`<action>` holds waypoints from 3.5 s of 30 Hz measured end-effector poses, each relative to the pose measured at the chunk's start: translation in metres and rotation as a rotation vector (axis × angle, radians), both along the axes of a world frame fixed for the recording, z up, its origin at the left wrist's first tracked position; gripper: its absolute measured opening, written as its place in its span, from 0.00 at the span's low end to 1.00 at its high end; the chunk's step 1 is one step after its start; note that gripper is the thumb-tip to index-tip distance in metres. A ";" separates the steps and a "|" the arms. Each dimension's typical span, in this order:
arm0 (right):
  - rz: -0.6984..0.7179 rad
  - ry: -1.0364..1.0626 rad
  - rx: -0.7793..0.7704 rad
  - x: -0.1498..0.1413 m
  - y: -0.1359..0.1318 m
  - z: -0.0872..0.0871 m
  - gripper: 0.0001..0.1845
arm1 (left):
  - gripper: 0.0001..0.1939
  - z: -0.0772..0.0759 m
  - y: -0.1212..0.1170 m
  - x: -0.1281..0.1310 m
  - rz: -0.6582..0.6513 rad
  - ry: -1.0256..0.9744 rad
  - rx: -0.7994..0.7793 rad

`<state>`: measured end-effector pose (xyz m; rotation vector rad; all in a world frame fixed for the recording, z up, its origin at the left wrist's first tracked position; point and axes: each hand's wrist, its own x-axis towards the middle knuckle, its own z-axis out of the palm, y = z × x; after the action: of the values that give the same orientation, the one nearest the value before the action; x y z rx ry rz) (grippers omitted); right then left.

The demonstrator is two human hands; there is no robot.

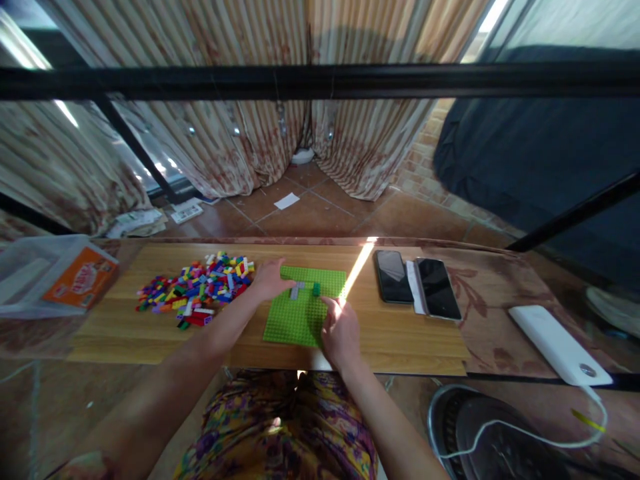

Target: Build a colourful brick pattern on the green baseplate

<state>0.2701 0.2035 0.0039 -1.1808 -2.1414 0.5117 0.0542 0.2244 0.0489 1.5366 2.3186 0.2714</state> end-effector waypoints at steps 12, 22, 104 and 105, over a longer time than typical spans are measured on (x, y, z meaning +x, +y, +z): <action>0.198 -0.494 -0.008 -0.048 -0.006 0.016 0.24 | 0.43 -0.002 0.007 -0.003 -0.010 -0.007 -0.063; 0.165 -0.624 0.040 -0.055 -0.013 0.014 0.22 | 0.41 -0.012 0.010 -0.008 0.020 -0.060 -0.003; 0.156 -0.319 -0.217 -0.027 0.064 0.011 0.10 | 0.32 -0.053 -0.062 0.065 -0.345 0.180 0.261; 0.163 -0.340 -0.208 -0.027 0.064 0.011 0.09 | 0.32 -0.053 -0.062 0.064 -0.345 0.177 0.262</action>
<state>0.2430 0.2677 0.0148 -1.2869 -2.5399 0.6579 0.1185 0.1624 -0.0040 2.1338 2.1573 0.3739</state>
